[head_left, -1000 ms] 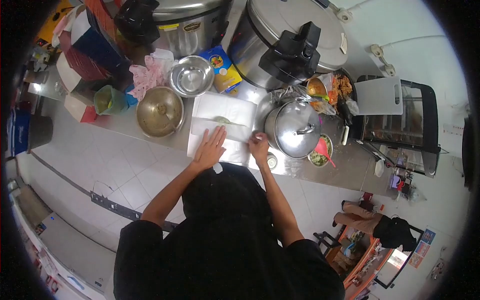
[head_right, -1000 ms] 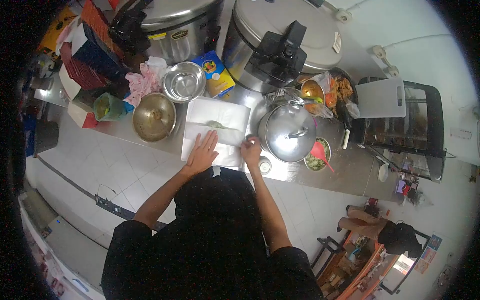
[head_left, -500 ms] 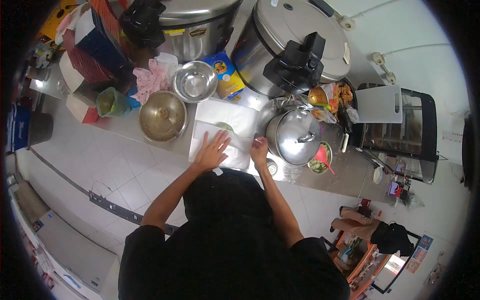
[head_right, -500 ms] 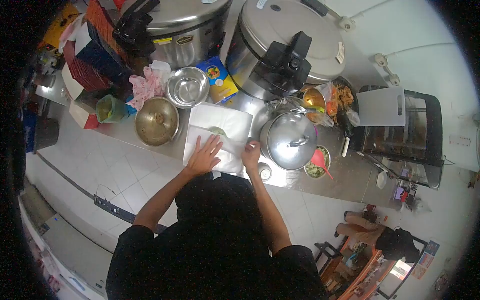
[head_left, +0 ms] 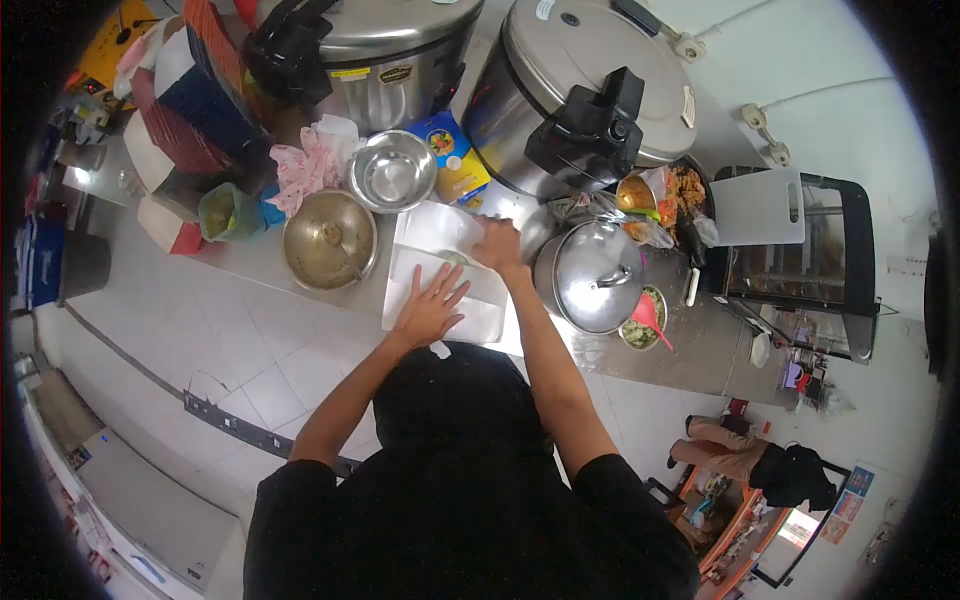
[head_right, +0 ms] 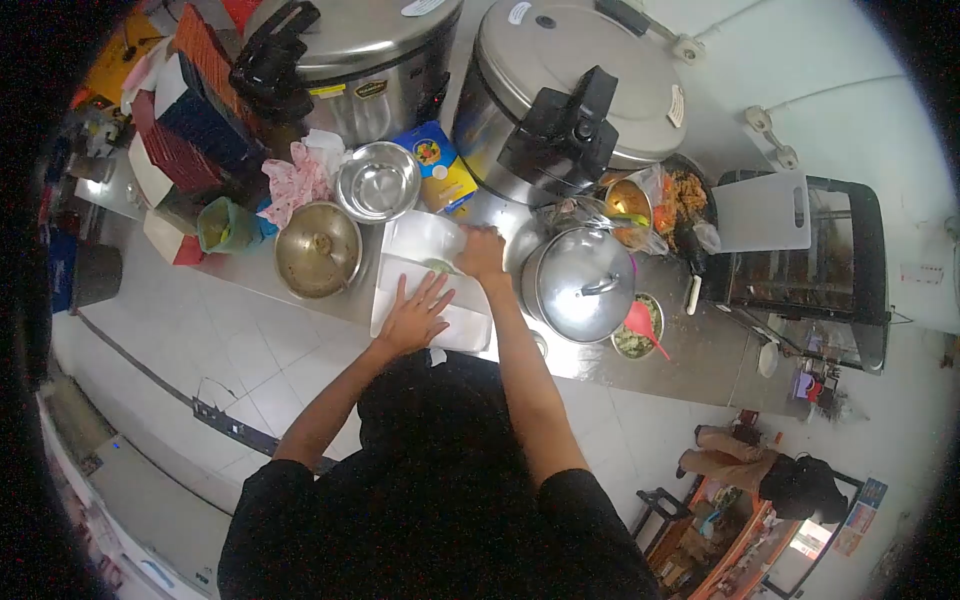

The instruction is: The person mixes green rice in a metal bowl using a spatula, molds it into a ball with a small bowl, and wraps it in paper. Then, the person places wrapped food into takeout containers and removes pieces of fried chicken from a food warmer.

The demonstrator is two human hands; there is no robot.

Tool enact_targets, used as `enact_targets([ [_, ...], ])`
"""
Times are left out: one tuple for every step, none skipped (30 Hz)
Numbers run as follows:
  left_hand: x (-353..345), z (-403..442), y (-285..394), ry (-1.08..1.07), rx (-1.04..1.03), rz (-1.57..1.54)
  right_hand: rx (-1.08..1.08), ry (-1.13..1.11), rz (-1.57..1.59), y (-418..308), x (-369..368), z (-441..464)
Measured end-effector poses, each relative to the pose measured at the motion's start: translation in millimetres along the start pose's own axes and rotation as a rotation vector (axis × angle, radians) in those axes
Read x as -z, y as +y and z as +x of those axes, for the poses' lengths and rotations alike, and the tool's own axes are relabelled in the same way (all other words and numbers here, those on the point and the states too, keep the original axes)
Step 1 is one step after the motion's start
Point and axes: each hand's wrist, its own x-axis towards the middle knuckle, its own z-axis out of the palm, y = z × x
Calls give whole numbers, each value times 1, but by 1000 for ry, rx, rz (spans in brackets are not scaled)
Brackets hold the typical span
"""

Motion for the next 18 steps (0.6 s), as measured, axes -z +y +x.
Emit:
enact_targets([
  [0,-1,1,-3,5,-2,51,1,-93,-8,1,3],
  [0,0,1,8,10,0,101,6,-186,-15,2,5],
  [0,1,1,23,13,2,155,86,-214,-18,1,6],
  [0,1,1,24,16,3,158,86,-214,-18,1,6],
  [0,-1,1,36,22,-10,208,84,-167,-17,2,4],
  [0,-5,1,45,29,-23,258,79,-118,-19,6,1],
  [2,-8,0,42,37,-25,263,72,-116,-22,13,-10],
  [3,-9,-2,27,23,21,342,44,-25,-23,22,-28],
  [3,-8,-4,16,9,67,421,16,64,-24,27,-43],
  [0,-7,-6,21,18,63,428,11,59,-25,23,-54],
  [-3,-9,-6,-7,22,57,460,63,45,-26,18,-68],
  [-7,-11,-5,-34,24,52,489,117,30,-26,12,-81],
  [-10,-12,-5,-30,24,48,505,177,19,-27,3,-89],
  [-12,-15,-6,0,35,27,506,177,16,-27,-5,-93],
  [-14,-20,-9,25,45,8,496,224,26,-31,-10,-98],
  [-16,-23,-13,23,42,11,484,272,36,-34,-14,-102],
  [-18,-24,-18,33,24,-21,460,237,57,-35,-16,-106],
  [-18,-24,-22,43,2,-55,453,244,56,-35,-21,-107],
])
